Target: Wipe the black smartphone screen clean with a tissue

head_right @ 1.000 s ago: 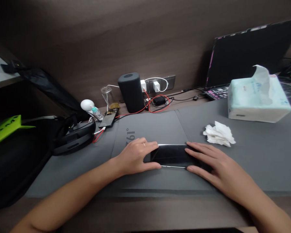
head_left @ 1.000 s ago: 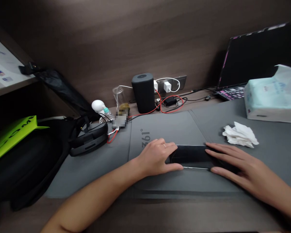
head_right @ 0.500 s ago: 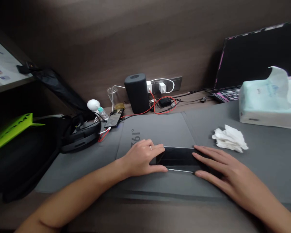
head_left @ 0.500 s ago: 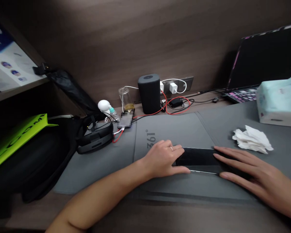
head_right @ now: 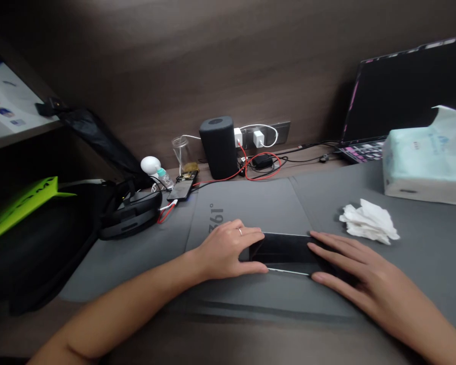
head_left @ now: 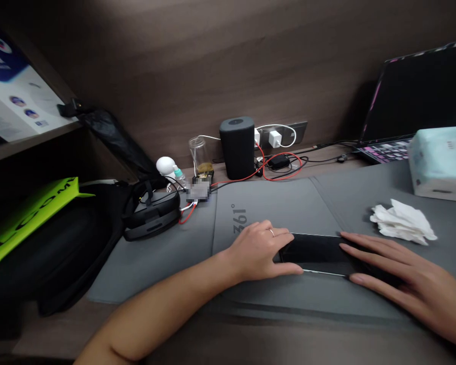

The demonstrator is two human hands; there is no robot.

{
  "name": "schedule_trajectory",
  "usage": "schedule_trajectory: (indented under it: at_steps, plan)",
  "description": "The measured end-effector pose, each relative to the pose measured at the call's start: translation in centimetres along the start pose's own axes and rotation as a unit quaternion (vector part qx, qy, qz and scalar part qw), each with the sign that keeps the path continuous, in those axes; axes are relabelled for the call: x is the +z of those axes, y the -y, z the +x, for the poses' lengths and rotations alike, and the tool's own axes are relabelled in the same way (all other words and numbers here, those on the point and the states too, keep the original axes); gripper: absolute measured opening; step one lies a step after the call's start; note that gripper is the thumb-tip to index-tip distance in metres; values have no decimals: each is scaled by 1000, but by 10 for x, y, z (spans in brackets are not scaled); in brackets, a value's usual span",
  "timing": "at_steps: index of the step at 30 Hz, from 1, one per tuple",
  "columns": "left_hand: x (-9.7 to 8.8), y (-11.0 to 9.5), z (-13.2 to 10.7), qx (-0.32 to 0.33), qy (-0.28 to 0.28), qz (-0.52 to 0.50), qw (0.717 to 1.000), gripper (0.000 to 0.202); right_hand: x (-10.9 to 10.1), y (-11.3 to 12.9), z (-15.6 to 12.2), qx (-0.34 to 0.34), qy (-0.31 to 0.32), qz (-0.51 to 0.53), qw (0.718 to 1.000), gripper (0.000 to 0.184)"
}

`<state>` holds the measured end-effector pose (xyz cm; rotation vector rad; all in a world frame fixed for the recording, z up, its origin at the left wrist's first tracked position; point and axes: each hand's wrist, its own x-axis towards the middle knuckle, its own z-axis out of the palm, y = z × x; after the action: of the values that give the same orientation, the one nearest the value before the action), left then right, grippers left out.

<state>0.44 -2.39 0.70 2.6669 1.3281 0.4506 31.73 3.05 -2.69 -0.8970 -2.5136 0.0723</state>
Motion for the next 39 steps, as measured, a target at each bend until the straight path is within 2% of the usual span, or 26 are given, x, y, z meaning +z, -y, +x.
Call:
schedule_trajectory:
  at_steps: [8, 17, 27, 29, 32, 35, 37, 39]
  plan:
    - [4, 2, -1, -15, -26, -42, 999, 58, 2, -7, -3, -11, -3, -13, 1000, 45]
    - [8, 3, -2, -42, -60, -18, 997, 70, 0, -2, 1, -4, 0, -7, 1000, 45]
    - [6, 3, -2, -49, -42, -21, 998, 65, -5, 9, 5, 17, 19, 8, 1000, 44]
    - [7, 3, -2, -45, -39, -28, 998, 64, -10, 15, 5, 23, 11, 11, 1000, 44]
    - [8, 1, -5, -46, -37, -39, 998, 62, -27, 21, 5, 55, -41, 11, 998, 39]
    - [9, 0, -8, -57, -35, -38, 997, 57, -46, 9, 8, 110, -80, -32, 990, 38]
    - [10, 0, -9, -59, -30, -40, 997, 55, -54, -7, 10, 125, -51, -65, 989, 44]
    - [10, -1, -9, -61, -26, -41, 997, 55, -54, -24, 12, 116, 6, -69, 991, 46]
